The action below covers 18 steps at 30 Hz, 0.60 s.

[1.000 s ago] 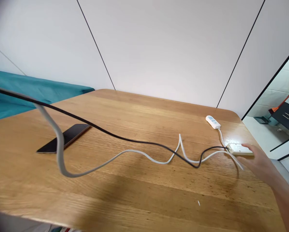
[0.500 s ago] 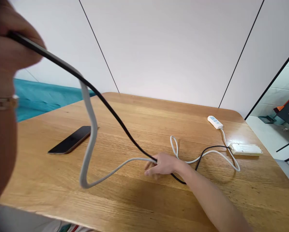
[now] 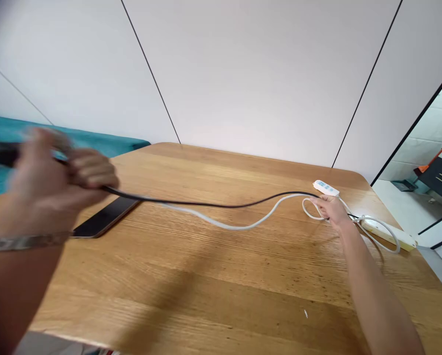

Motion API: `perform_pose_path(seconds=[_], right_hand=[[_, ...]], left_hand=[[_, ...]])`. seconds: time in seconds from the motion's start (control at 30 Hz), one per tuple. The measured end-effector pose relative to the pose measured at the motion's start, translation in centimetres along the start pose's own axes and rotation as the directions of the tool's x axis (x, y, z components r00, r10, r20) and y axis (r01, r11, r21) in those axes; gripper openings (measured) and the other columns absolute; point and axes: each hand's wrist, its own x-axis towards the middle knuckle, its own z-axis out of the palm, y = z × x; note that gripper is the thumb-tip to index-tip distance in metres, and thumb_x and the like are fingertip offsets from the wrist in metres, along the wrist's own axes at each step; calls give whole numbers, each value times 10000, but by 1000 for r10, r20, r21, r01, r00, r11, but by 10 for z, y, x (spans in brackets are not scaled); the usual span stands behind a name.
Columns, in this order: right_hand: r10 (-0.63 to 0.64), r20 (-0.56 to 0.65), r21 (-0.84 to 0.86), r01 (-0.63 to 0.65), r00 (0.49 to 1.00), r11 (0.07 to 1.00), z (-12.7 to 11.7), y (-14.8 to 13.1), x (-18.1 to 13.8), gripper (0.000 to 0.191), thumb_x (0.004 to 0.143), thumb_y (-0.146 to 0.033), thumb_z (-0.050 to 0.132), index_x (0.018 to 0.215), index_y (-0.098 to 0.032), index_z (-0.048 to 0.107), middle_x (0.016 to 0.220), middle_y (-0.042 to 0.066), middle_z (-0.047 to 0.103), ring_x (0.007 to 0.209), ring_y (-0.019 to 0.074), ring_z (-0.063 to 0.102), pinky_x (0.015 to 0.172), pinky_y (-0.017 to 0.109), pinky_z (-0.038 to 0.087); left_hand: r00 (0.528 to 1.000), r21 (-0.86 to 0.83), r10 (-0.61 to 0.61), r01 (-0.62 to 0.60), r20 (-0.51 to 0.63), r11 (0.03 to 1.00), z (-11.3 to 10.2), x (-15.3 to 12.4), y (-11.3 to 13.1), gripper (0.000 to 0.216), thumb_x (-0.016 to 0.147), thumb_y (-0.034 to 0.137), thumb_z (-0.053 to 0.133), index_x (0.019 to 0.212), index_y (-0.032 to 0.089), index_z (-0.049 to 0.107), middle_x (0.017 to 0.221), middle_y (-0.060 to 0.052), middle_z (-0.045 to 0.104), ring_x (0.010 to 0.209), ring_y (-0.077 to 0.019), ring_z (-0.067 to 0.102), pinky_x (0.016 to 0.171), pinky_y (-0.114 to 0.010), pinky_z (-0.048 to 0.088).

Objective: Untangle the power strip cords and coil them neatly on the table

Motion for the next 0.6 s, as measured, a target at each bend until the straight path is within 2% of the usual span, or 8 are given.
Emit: perform_pose_path(seconds=[0.07,0.13,0.23,0.3,0.4,0.47,0.53,0.6], right_hand=[[-39,7,243,36,999,969,-7,-3,2,511,666,-611,720,541,-217,420,430,-111,209,374,46,148,366,216,155],[-78,-67,364,97,995,926,-12,-7,3,526,735,-628,654,523,-222,395,399,-113,189,342,46,150,339,211,181],[-108,-249,409,205,963,889,-12,-13,2,535,755,-577,650,478,-226,355,356,-108,192,310,45,158,321,212,163],[-165,-334,371,290,928,882,-8,-17,-1,526,732,-526,688,454,-220,363,346,-104,211,307,42,173,330,213,155],[-315,-389,231,423,866,876,3,-26,-9,513,710,-471,722,428,-207,384,359,-95,248,329,39,198,360,222,146],[-401,-386,125,478,831,870,8,-30,-14,507,715,-446,720,418,-202,388,379,-82,276,360,45,222,381,232,148],[-450,-378,42,501,809,864,10,-33,-19,509,728,-434,709,414,-202,383,397,-72,289,388,53,240,399,242,165],[-486,-365,-21,515,794,857,8,-35,-22,510,745,-426,695,417,-203,374,415,-67,289,408,59,248,416,250,182]], left_hand=[[1000,21,4,-4,11,1000,3,9,-27,606,960,609,241,526,185,246,367,67,273,352,-41,88,323,-170,81],[991,99,-134,132,15,986,7,22,-57,534,974,551,292,577,194,268,395,89,258,361,-33,65,333,-164,54],[951,325,-307,299,-27,897,8,45,-102,477,933,571,404,646,200,315,454,118,198,357,-16,91,343,-133,68],[936,487,-341,338,-86,805,7,60,-131,462,889,572,509,669,202,340,477,124,187,359,-13,120,349,-125,79],[951,730,-275,289,-144,619,5,75,-168,473,807,520,661,667,205,337,483,115,237,373,-16,173,372,-136,125],[965,808,-211,247,-155,535,6,82,-185,462,759,463,726,665,203,356,482,95,303,379,-32,239,386,-160,169],[981,880,-122,188,-150,437,7,87,-190,421,719,401,762,673,198,396,504,55,392,428,-88,388,416,-197,258],[994,934,-32,107,-103,340,11,90,-183,380,660,330,796,692,188,445,606,-19,520,633,-204,576,515,-249,380]])
